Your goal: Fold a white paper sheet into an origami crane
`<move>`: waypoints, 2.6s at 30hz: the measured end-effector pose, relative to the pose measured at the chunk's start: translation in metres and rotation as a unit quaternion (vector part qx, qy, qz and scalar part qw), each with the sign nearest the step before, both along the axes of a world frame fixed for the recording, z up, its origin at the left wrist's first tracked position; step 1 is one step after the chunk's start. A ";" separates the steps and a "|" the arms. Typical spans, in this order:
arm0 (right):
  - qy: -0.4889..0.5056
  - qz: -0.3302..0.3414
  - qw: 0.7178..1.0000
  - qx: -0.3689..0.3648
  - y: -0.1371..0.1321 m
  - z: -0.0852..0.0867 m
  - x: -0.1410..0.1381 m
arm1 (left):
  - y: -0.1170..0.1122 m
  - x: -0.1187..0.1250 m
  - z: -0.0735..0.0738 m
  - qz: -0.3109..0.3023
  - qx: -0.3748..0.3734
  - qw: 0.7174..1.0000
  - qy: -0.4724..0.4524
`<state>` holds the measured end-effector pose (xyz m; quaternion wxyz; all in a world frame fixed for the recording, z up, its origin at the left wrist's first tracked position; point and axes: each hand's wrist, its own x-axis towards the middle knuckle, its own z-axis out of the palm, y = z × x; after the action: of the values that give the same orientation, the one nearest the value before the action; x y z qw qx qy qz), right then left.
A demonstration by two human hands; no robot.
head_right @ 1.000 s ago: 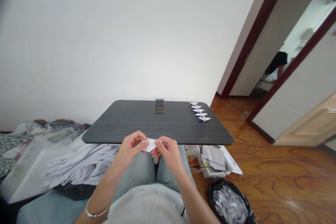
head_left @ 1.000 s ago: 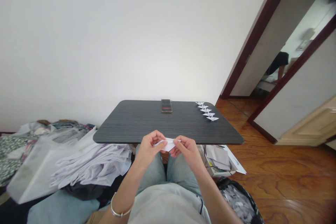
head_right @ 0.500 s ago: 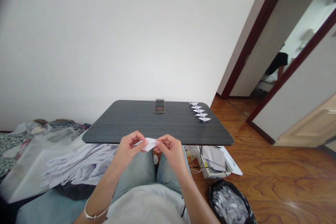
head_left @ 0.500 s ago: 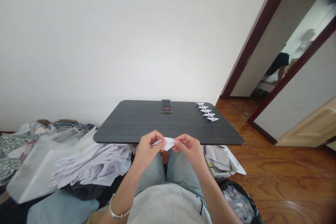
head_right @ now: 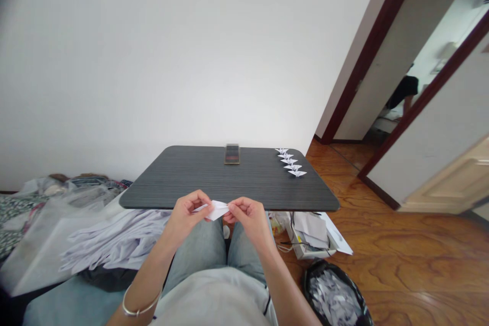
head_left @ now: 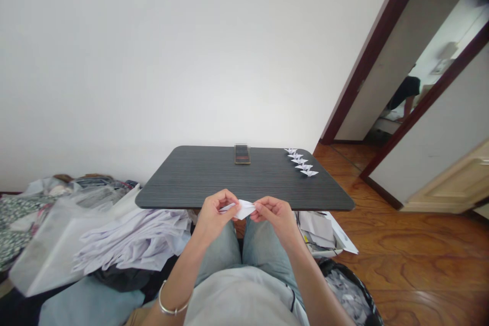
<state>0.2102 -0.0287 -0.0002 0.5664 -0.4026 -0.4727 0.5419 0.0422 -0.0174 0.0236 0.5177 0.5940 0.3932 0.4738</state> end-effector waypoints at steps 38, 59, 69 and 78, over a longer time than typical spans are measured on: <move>-0.020 -0.008 0.999 0.043 -0.005 0.006 -0.001 | -0.003 0.001 0.012 -0.029 0.031 0.996 0.077; -0.011 -0.012 1.000 0.009 -0.005 0.013 -0.001 | -0.007 -0.008 0.013 -0.091 -0.011 0.996 -0.003; -0.013 0.002 1.000 0.009 -0.010 0.017 0.000 | -0.013 -0.009 0.014 -0.081 0.003 0.997 -0.008; 0.002 0.010 1.000 0.019 -0.011 0.019 -0.003 | -0.016 -0.006 0.015 -0.032 0.053 0.994 0.086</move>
<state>0.2074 -0.0396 0.0184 0.5694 -0.3865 -0.4855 0.5392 0.0362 -0.0335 0.0389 0.4648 0.6716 0.3909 0.4244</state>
